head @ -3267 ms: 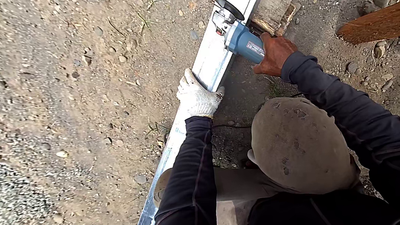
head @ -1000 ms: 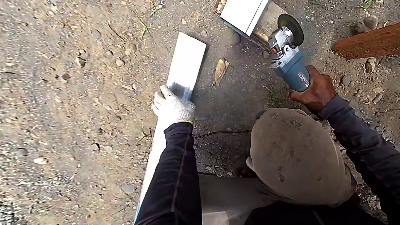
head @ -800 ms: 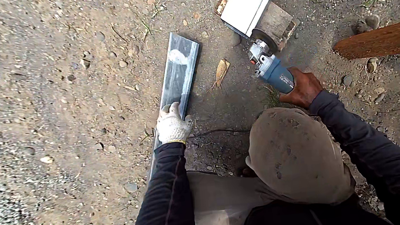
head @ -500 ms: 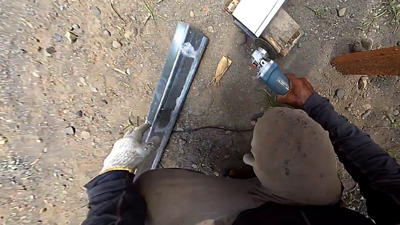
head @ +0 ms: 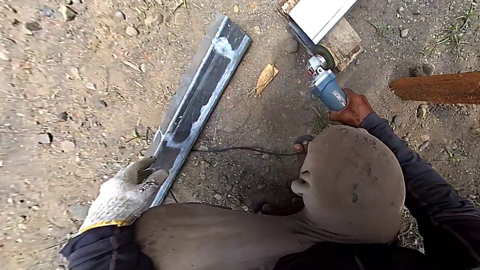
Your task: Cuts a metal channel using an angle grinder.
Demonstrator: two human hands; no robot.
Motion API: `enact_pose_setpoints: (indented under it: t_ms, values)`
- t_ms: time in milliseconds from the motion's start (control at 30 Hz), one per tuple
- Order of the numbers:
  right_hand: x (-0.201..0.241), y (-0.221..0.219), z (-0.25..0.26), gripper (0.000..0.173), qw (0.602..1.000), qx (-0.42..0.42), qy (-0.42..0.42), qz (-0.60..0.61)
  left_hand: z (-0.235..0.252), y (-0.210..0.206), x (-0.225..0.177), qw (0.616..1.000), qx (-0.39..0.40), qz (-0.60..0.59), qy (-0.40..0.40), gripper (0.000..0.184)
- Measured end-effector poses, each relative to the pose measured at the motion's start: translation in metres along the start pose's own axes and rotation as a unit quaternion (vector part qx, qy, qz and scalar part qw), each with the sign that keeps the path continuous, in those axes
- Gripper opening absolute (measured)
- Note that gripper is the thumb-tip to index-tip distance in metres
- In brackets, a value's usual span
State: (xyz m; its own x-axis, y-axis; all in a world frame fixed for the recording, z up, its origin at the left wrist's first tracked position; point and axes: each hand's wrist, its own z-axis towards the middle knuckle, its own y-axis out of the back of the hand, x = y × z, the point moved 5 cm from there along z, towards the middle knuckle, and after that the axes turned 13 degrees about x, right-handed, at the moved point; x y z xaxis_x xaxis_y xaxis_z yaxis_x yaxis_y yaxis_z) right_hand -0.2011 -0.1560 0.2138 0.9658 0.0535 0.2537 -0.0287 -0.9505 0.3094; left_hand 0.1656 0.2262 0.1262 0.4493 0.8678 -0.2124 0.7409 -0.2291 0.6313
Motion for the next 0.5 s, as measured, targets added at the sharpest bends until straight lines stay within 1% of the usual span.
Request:
enact_pose_setpoints:
  t_ms: [33,67,100,133,200,267,367,400,433,467,500]
  values:
    - [-0.025,-0.004,0.029,0.062,0.998,-0.033,0.053,-0.028,0.0,0.0,-0.001,1.0,-0.002,-0.005,-0.004,0.053]
    - [-0.062,-0.013,0.072,0.067,0.972,-0.173,0.153,-0.047,0.0,0.001,-0.002,1.0,-0.005,-0.007,-0.006,0.054]
    - [-0.084,-0.014,0.104,0.073,0.973,-0.171,0.15,-0.033,0.0,0.001,-0.002,1.0,-0.007,-0.008,-0.008,0.054]
    - [-0.094,-0.013,0.12,0.078,0.983,-0.138,0.122,-0.022,0.001,0.001,-0.001,1.0,-0.009,-0.009,-0.01,0.054]
    - [-0.094,-0.01,0.127,0.081,0.99,-0.107,0.092,-0.009,0.005,-0.001,0.008,1.0,-0.017,-0.005,-0.015,0.055]
    - [-0.091,-0.009,0.125,0.08,0.991,-0.105,0.087,-0.009,0.009,-0.003,0.019,1.0,-0.024,0.009,-0.015,0.057]
    - [-0.091,-0.008,0.127,0.08,0.992,-0.099,0.082,-0.007,0.003,0.0,0.004,1.0,-0.017,-0.003,-0.012,0.058]
    - [-0.093,-0.008,0.128,0.079,0.99,-0.104,0.092,-0.007,0.004,0.0,0.005,1.0,-0.017,-0.001,-0.012,0.058]
    - [-0.094,-0.009,0.126,0.078,0.985,-0.121,0.119,-0.014,0.007,-0.001,0.011,1.0,-0.018,0.002,-0.013,0.058]
    - [-0.089,-0.01,0.115,0.074,0.973,-0.157,0.167,-0.028,0.011,-0.002,0.018,1.0,-0.02,0.009,-0.01,0.057]
    - [-0.075,-0.012,0.091,0.067,0.944,-0.224,0.239,-0.051,0.011,-0.002,0.019,1.0,-0.019,0.009,-0.009,0.056]
